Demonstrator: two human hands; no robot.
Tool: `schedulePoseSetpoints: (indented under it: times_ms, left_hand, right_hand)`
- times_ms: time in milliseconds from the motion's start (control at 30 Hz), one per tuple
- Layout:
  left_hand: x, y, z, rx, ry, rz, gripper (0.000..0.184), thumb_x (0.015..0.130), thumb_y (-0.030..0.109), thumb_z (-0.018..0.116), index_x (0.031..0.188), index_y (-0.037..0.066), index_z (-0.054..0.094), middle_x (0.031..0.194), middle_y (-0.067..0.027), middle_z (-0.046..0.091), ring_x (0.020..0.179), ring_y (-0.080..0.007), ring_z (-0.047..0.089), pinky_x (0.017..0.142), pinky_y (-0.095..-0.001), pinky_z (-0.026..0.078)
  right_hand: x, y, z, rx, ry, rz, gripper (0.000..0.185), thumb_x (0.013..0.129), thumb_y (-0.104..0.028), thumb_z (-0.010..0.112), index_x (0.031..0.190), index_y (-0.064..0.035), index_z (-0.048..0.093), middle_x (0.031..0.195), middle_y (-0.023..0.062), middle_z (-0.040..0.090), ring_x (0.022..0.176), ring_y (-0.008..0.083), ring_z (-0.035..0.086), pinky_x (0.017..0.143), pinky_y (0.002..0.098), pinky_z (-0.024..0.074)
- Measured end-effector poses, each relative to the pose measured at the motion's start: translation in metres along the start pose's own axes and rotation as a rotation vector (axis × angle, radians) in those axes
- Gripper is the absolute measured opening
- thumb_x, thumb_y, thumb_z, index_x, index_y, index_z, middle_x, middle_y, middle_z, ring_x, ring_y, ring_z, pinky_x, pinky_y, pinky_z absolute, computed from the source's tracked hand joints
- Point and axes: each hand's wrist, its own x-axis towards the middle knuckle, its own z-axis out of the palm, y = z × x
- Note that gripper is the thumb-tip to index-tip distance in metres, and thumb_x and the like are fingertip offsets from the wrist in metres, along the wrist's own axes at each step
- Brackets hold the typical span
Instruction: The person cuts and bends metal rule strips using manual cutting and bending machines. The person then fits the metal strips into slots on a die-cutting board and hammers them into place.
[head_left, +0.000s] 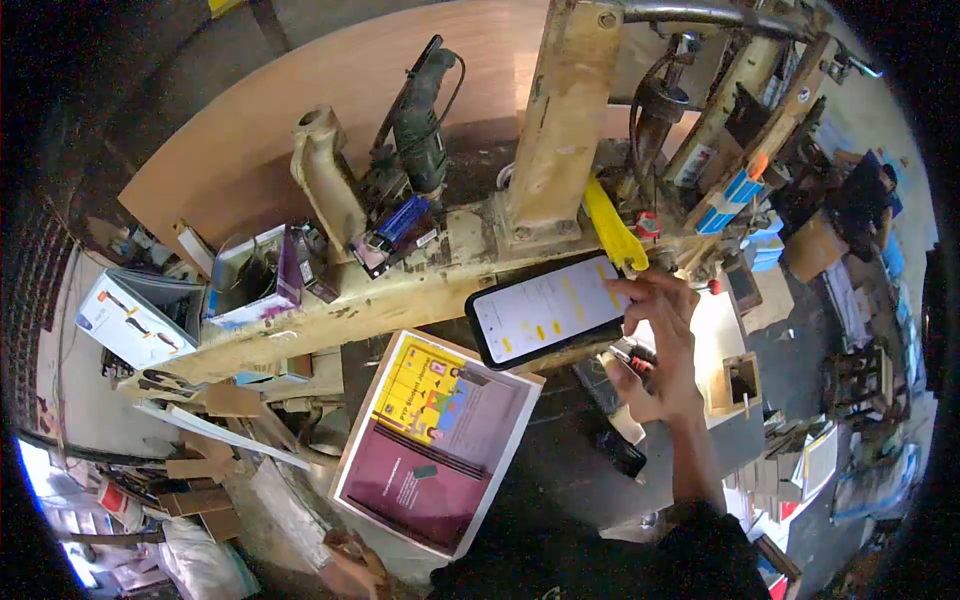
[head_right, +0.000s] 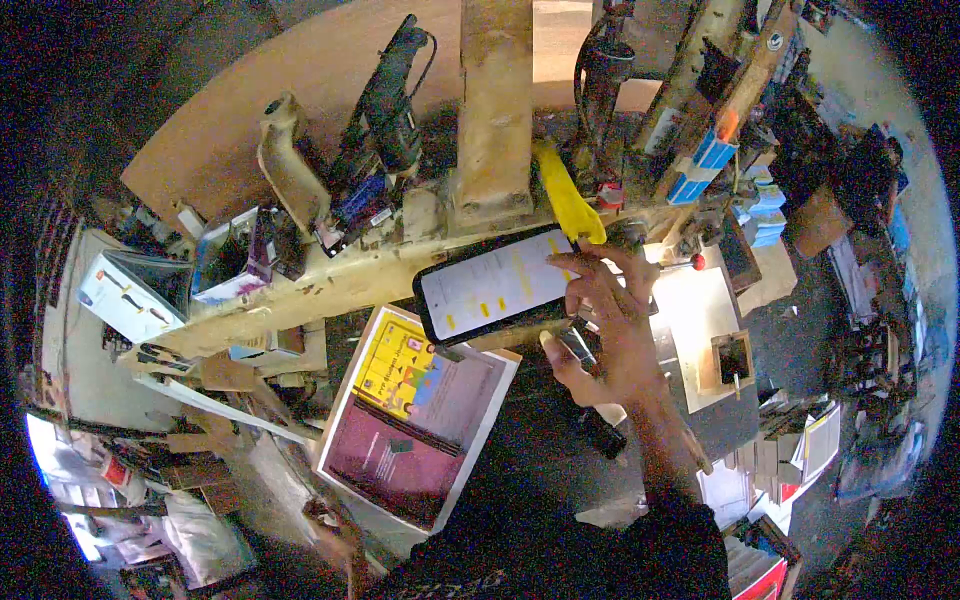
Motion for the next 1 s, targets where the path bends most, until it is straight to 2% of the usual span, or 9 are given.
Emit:
schedulePoseSetpoints:
  times_ms: [133,267,300,667,800,867,933,967,1000]
  left_hand:
    - [-0.001,0.001,0.001,0.008,0.009,-0.017,0.037,0.095,0.027,0.06,0.117,-0.002,0.051,0.123,-0.0144,0.055,0.105,-0.0185,0.051,0.084,-0.0384,0.045]
    - [-0.03,0.006,0.012,0.047,0.027,-0.101,0.036,0.096,0.027,0.059,0.117,-0.002,0.052,0.119,-0.0137,0.057,0.101,-0.0185,0.053,0.082,-0.0371,0.046]
    - [-0.036,0.007,0.013,0.058,0.029,-0.117,0.036,0.096,0.026,0.059,0.117,-0.002,0.052,0.118,-0.0135,0.057,0.1,-0.0185,0.053,0.081,-0.0368,0.046]
    - [-0.066,0.0,0.006,0.055,0.087,-0.208,0.033,0.098,0.025,0.057,0.116,-0.003,0.056,0.108,-0.0116,0.062,0.089,-0.0184,0.058,0.074,-0.0331,0.048]
    - [-0.075,-0.006,0.005,0.005,0.128,-0.219,0.032,0.099,0.024,0.056,0.116,-0.003,0.057,0.104,-0.0109,0.064,0.085,-0.0184,0.059,0.071,-0.0318,0.049]
    - [-0.081,-0.006,0.007,-0.04,0.158,-0.237,0.032,0.099,0.024,0.056,0.116,-0.004,0.057,0.102,-0.0105,0.064,0.083,-0.0184,0.06,0.07,-0.0312,0.049]
    - [-0.086,-0.006,0.013,-0.165,0.162,-0.278,0.032,0.1,0.024,0.055,0.115,-0.004,0.058,0.1,-0.0102,0.065,0.081,-0.0184,0.061,0.068,-0.0305,0.049]
    - [-0.092,-0.007,0.015,-0.254,0.075,-0.322,0.032,0.1,0.024,0.055,0.115,-0.004,0.058,0.099,-0.01,0.066,0.08,-0.0184,0.061,0.068,-0.0302,0.05]
    - [-0.094,-0.01,0.016,-0.416,-0.167,-0.395,0.031,0.1,0.025,0.054,0.11,-0.003,0.062,0.096,-0.0106,0.068,0.081,-0.0174,0.062,0.067,-0.0306,0.05]
  right_hand:
    - [-0.003,-0.008,0.002,0.026,0.03,0.01,0.031,0.067,-0.03,0.063,0.08,-0.0075,0.048,0.122,0.0122,0.065,0.117,0.0342,0.044,0.101,0.0495,0.0275]
    - [-0.011,-0.015,0.001,-0.008,-0.131,-0.034,0.039,0.067,-0.034,0.072,0.087,-0.0102,0.049,0.128,0.009,0.061,0.122,0.0339,0.044,0.102,0.0526,0.0281]
    - [-0.012,-0.016,0.008,0.052,-0.094,-0.025,0.033,0.062,-0.029,0.067,0.08,-0.0103,0.046,0.122,0.0086,0.065,0.12,0.0325,0.044,0.1,0.0492,0.0258]
    - [0.002,-0.032,0.015,0.001,-0.259,-0.175,0.037,0.062,-0.033,0.07,0.081,-0.0102,0.048,0.121,0.0057,0.065,0.117,0.0319,0.045,0.098,0.0471,0.0274]
    - [-0.015,-0.041,0.001,0.267,0.181,-0.058,0.041,0.066,-0.015,0.07,0.1,-0.0014,0.051,0.12,0.0255,0.06,0.117,0.0335,0.051,0.092,0.0444,0.0473]
    - [-0.029,-0.041,-0.01,0.035,0.403,-0.039,0.029,0.076,-0.005,0.068,0.1,0.0003,0.052,0.112,0.0224,0.064,0.108,0.0304,0.058,0.091,0.0407,0.0493]
    - [-0.063,-0.038,0.01,0.259,0.57,0.213,0.017,0.082,0.007,0.067,0.094,0.0005,0.057,0.098,0.0174,0.068,0.093,0.0234,0.064,0.084,0.0357,0.0518]
    - [-0.085,-0.03,0.017,0.166,0.476,0.251,0.017,0.08,0.01,0.073,0.087,0.0002,0.062,0.086,0.0117,0.069,0.078,0.0177,0.065,0.076,0.031,0.0522]
    - [-0.103,-0.036,0.03,0.168,0.412,0.379,0.016,0.078,0.007,0.077,0.083,-0.0017,0.065,0.084,0.0098,0.069,0.077,0.0157,0.064,0.073,0.0296,0.0519]
